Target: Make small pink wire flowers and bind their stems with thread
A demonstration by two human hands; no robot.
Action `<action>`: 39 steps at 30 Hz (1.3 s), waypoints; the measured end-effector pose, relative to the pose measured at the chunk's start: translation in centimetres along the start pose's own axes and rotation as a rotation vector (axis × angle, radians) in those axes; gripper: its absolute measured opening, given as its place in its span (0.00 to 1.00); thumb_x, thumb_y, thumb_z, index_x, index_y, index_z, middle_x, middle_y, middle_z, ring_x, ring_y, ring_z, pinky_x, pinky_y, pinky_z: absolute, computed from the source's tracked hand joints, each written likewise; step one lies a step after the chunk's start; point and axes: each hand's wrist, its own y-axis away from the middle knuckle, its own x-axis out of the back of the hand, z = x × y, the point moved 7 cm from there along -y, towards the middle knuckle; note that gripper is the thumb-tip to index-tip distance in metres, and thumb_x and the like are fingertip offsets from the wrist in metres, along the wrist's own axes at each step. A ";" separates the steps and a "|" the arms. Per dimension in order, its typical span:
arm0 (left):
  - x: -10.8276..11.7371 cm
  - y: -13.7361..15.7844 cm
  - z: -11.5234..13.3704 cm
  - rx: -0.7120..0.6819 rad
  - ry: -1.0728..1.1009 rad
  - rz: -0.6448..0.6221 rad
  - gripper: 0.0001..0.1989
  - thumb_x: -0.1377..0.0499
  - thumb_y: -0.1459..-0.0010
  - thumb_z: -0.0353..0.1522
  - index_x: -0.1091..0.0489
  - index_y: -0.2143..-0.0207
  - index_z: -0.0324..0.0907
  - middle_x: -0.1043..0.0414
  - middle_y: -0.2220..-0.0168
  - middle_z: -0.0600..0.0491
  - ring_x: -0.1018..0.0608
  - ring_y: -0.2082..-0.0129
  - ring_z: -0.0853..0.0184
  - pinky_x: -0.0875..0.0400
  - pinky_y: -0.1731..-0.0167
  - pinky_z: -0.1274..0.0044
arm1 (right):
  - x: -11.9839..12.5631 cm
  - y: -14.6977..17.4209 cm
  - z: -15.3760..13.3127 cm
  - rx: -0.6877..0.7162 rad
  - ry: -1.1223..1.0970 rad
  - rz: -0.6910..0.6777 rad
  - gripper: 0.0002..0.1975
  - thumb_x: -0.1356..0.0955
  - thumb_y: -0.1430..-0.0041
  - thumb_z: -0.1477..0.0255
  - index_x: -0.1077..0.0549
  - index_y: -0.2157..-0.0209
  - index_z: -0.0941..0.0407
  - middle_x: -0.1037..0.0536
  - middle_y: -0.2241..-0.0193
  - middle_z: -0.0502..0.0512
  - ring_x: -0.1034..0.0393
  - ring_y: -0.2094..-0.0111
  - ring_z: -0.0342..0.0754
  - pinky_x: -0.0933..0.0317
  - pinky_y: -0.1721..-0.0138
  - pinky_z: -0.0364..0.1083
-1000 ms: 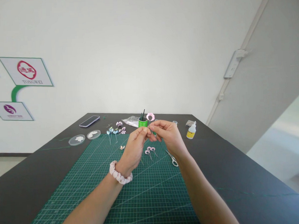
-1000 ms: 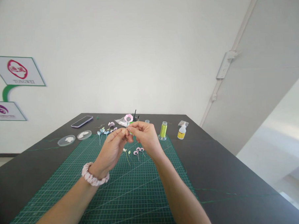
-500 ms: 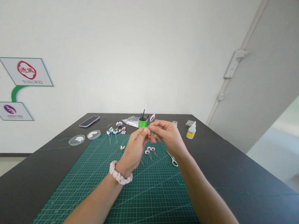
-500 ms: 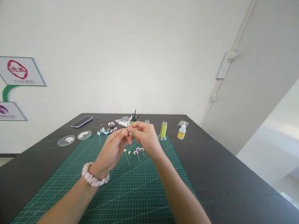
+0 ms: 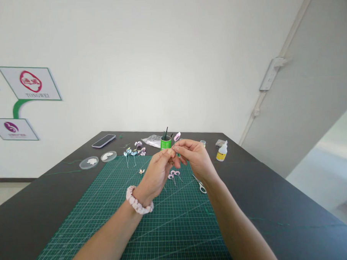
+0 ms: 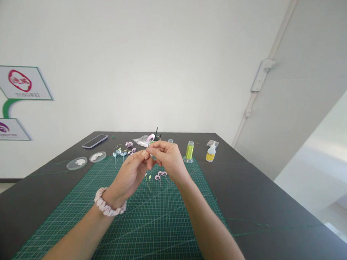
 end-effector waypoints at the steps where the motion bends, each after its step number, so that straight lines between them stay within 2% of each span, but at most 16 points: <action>1: 0.0 0.0 0.0 0.003 -0.001 0.000 0.15 0.44 0.40 0.35 0.33 0.79 0.41 0.30 0.78 0.53 0.25 0.66 0.64 0.33 0.59 0.71 | -0.1 0.0 -0.1 0.005 -0.003 -0.003 0.07 0.28 0.52 0.68 0.25 0.77 0.56 0.27 0.85 0.47 0.42 0.87 0.37 0.53 0.85 0.41; 5: 0.1 -0.1 -0.1 0.001 -0.028 -0.008 0.16 0.45 0.39 0.34 0.31 0.80 0.41 0.29 0.77 0.51 0.25 0.67 0.64 0.32 0.60 0.72 | -0.2 0.1 -0.3 0.023 -0.004 -0.014 0.07 0.29 0.51 0.69 0.27 0.79 0.56 0.28 0.86 0.46 0.44 0.87 0.37 0.54 0.85 0.41; 8: 0.3 -0.2 0.4 -0.056 -0.119 -0.013 0.18 0.48 0.38 0.35 0.29 0.79 0.40 0.27 0.75 0.49 0.25 0.67 0.64 0.32 0.60 0.71 | -0.2 0.2 -0.3 0.024 0.002 -0.015 0.07 0.30 0.50 0.69 0.27 0.79 0.56 0.30 0.86 0.46 0.42 0.85 0.38 0.52 0.83 0.41; 10: 0.8 -0.1 1.0 -0.126 -0.226 0.033 0.16 0.48 0.39 0.35 0.28 0.77 0.40 0.26 0.74 0.49 0.24 0.67 0.64 0.32 0.60 0.71 | 0.1 0.2 -0.3 0.023 0.035 0.009 0.07 0.30 0.51 0.69 0.27 0.79 0.56 0.31 0.86 0.46 0.42 0.85 0.38 0.52 0.83 0.41; 12: 1.5 0.0 1.7 -0.188 -0.360 0.112 0.10 0.45 0.41 0.33 0.27 0.73 0.40 0.25 0.72 0.51 0.24 0.67 0.65 0.31 0.60 0.72 | 0.4 0.2 -0.3 0.021 0.083 0.050 0.07 0.30 0.52 0.68 0.27 0.78 0.57 0.30 0.85 0.46 0.45 0.85 0.38 0.53 0.83 0.41; 14: 1.8 0.2 2.1 -0.195 -0.511 0.176 0.05 0.40 0.45 0.32 0.27 0.68 0.40 0.25 0.71 0.52 0.24 0.67 0.65 0.31 0.60 0.72 | 0.7 0.2 -0.2 0.017 0.127 0.085 0.07 0.29 0.52 0.68 0.26 0.78 0.57 0.31 0.85 0.46 0.47 0.85 0.37 0.55 0.83 0.41; 19: 1.7 0.6 3.1 -0.267 -0.779 0.269 0.05 0.39 0.46 0.33 0.28 0.73 0.41 0.26 0.74 0.54 0.25 0.71 0.67 0.32 0.66 0.74 | 0.7 0.2 -0.3 0.021 0.177 0.106 0.08 0.29 0.53 0.67 0.26 0.79 0.57 0.35 0.86 0.44 0.49 0.85 0.37 0.56 0.84 0.41; 26: 1.6 0.7 3.4 -0.311 -0.829 0.274 0.08 0.42 0.44 0.31 0.31 0.76 0.42 0.26 0.77 0.56 0.27 0.76 0.69 0.34 0.72 0.76 | 0.4 0.3 -0.6 0.028 0.201 0.105 0.08 0.29 0.53 0.67 0.25 0.78 0.57 0.34 0.86 0.45 0.49 0.85 0.38 0.57 0.83 0.41; 39: 2.0 0.7 3.5 -0.325 -0.833 0.306 0.09 0.42 0.45 0.32 0.30 0.77 0.43 0.25 0.76 0.56 0.26 0.74 0.68 0.33 0.69 0.75 | 0.9 0.2 -0.5 0.010 0.232 0.120 0.08 0.29 0.53 0.66 0.23 0.76 0.58 0.34 0.86 0.46 0.48 0.84 0.38 0.56 0.83 0.41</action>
